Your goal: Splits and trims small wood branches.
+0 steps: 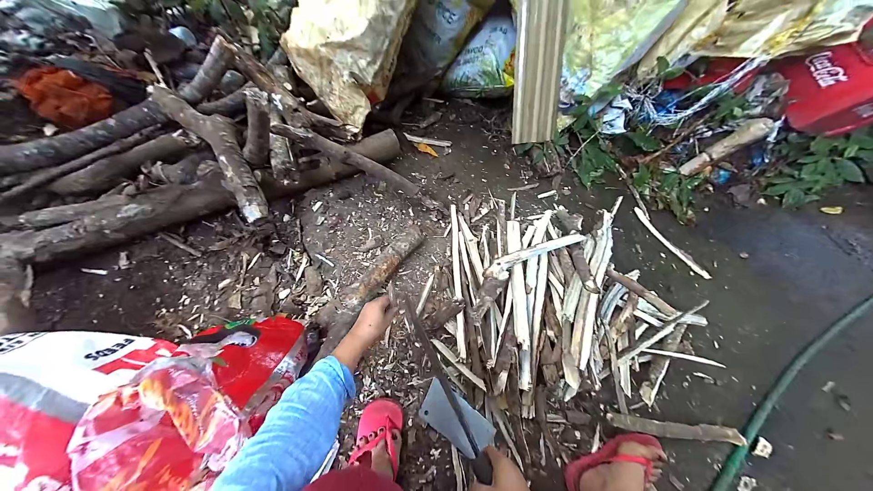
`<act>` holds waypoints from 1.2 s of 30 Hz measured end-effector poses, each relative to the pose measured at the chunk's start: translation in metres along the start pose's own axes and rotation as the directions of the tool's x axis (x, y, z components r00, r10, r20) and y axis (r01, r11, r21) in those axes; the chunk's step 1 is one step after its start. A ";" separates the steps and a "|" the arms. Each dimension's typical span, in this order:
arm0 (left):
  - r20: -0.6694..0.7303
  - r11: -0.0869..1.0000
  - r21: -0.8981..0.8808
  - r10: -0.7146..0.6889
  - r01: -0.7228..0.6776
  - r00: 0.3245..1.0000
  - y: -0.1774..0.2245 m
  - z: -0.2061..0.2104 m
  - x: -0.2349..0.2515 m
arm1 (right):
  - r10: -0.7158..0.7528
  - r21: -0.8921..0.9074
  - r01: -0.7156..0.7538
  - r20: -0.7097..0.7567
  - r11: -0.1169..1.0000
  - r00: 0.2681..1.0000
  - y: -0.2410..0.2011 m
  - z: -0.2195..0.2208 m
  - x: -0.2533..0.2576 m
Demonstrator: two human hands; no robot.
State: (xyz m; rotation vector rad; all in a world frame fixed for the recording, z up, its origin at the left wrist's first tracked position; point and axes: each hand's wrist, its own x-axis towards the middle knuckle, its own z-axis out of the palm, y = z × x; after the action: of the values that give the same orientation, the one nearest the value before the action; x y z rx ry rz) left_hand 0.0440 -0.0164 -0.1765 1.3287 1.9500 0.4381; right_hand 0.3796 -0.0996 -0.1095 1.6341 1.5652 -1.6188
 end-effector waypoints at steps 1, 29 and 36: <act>0.012 1.000 -0.005 -0.003 0.003 1.000 -0.009 0.005 0.000 | -0.034 0.030 0.035 -0.032 0.999 0.999 -0.003 0.003 -0.002; 0.176 0.994 0.105 -0.008 -0.010 0.984 -0.026 0.030 0.001 | -0.123 -0.111 0.096 -0.264 0.989 0.957 -0.044 0.024 -0.004; 0.176 0.899 -0.402 -0.111 0.174 0.978 -0.037 0.022 -0.005 | -0.138 0.004 0.144 -0.271 0.990 0.953 -0.036 0.027 0.001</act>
State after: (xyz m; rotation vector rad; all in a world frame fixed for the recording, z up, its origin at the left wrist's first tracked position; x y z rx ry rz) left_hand 0.0368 -0.0385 -0.2128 0.9108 1.6960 0.6233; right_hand 0.3361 -0.1096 -0.1027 1.8579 1.8409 -1.5384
